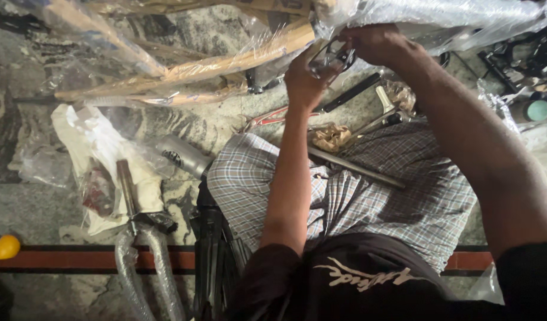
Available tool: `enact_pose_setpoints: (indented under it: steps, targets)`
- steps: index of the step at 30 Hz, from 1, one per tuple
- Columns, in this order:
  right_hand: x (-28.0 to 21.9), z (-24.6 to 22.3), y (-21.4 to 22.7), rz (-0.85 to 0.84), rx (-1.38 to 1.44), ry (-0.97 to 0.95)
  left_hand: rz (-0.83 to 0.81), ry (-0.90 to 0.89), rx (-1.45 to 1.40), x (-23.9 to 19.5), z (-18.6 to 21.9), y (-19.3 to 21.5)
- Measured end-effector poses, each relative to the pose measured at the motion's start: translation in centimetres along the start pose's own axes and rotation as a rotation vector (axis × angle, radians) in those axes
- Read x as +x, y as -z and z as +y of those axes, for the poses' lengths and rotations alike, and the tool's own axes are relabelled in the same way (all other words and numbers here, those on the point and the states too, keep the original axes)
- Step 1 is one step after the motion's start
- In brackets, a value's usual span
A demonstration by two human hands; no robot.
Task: The person sits on the floor and uses a wrench to tighten a bolt on a bicycle frame wrapped in protective plastic. The person adjusts the frame and continues to tighten the bolt.
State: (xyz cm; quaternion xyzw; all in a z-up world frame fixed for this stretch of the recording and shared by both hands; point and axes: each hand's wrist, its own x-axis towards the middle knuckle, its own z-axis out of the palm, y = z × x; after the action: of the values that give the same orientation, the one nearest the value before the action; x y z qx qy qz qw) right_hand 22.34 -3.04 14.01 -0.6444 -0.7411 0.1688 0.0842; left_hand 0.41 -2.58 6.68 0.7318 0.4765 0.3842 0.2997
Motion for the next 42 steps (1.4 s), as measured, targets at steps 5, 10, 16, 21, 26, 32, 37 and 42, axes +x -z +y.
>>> enact_pose_setpoints:
  steps: [5, 10, 16, 21, 26, 32, 37, 42]
  targets:
    - [0.2, 0.5, -1.2, 0.039, -0.120, 0.088, -0.123, 0.032, 0.252, -0.7, 0.9, -0.1]
    - [-0.2, 1.1, -0.8, -0.067, 0.016, -0.049, -0.149, -0.058, 0.162, 0.5, -0.7, 0.6]
    - [-0.9, 2.6, -1.0, 0.050, -0.079, 0.135, -0.148, -0.072, 0.014, 1.5, -0.7, 0.7]
    - [-1.3, 2.7, -1.7, 0.186, -0.038, 0.239, -0.133, -0.082, -0.025, 1.2, -1.2, 0.3]
    - [-1.9, 1.9, -1.0, 0.279, 0.020, 0.304, -0.144, -0.063, -0.052, 1.2, -1.4, 0.2]
    - [-2.2, 1.6, -0.4, 0.188, -0.049, 0.223, -0.121, -0.067, -0.046, 1.0, -1.6, 0.0]
    - [-1.9, 1.7, -0.1, 0.113, -0.001, 0.109, -0.134, -0.054, -0.033, 1.1, -1.5, 0.0]
    - [-1.9, 1.6, 0.2, 0.143, -0.074, 0.165, -0.130, -0.051, -0.046, 0.9, -1.4, 0.1]
